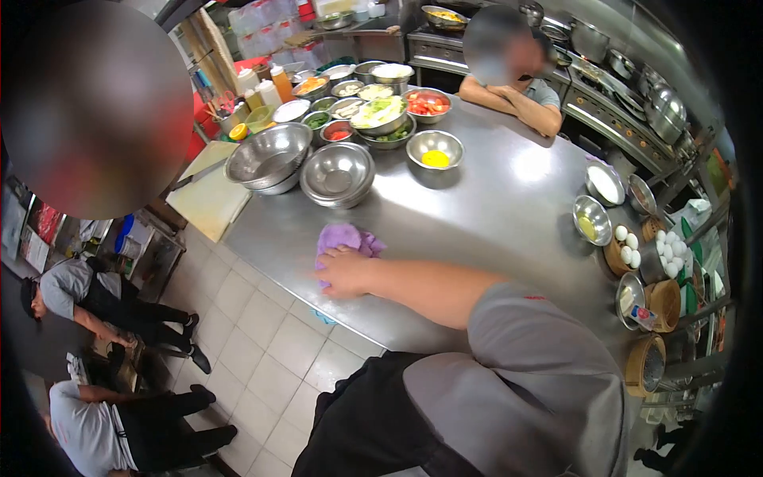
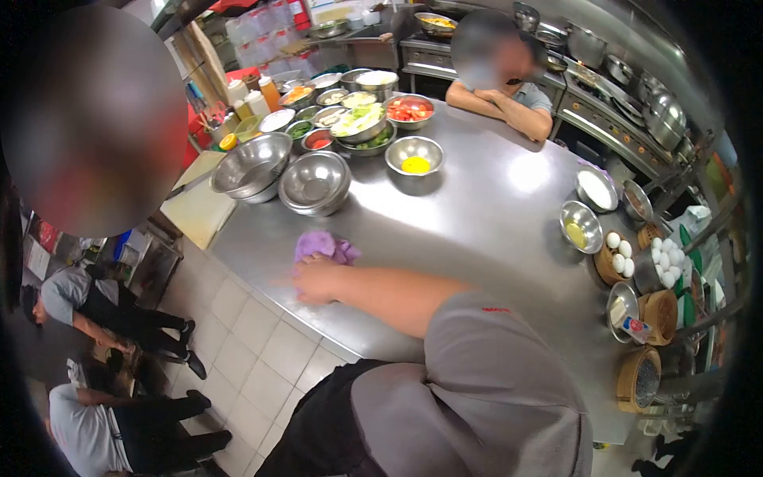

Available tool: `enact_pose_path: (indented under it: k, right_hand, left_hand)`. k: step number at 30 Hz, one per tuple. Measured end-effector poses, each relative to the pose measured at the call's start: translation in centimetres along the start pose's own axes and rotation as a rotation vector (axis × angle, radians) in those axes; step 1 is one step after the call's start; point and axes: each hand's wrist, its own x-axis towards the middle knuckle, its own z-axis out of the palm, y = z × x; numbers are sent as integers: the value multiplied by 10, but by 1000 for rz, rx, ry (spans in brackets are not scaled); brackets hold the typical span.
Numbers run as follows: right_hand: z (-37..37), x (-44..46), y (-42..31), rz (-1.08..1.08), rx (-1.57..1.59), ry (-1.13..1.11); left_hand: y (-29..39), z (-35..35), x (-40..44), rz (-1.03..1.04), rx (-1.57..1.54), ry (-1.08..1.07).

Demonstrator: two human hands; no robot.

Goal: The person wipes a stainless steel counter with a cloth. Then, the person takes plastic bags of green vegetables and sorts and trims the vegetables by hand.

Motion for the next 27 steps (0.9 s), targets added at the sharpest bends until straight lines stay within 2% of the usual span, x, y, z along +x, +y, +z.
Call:
enact_pose_path:
  k: [2,5,7,9,11,13,15,19,23,24,25,26,27]
  right_hand:
    - [13,6,5,55,-134,-36]
    - [3,25,6,64,-116,-105]
    - [2,42,21,-4,-119,-128]
    - [-32,54,20,143,154,-358]
    - [-37,53,25,42,-102,67]
    - [-11,52,43,84,-43,293]
    - [26,41,58,17,-159,580]
    - [37,45,70,82,-70,537]
    - [35,47,70,47,-87,538]
    - [38,50,74,39,-95,543]
    - [40,50,77,34,-99,550]
    - [40,49,78,30,-97,541]
    - [39,50,78,29,-92,534]
  left_hand:
    - [-8,1,-5,4,-18,14]
    - [-28,6,-19,4,-64,36]
    - [-45,13,-33,-7,-104,59]
    - [-66,23,-49,-32,-131,85]
    - [-90,34,-66,-76,-153,115]
    - [-113,52,-84,-134,-161,129]
    - [-140,75,-98,-186,-145,126]
    - [-189,120,-105,-250,-36,83]
    - [-232,155,-72,-285,142,56]
    - [-180,108,-122,-307,15,13]
    - [-180,107,-119,-256,8,-2]
    - [-176,114,-113,-300,-68,190]
    - [-167,113,-109,-298,-33,204]
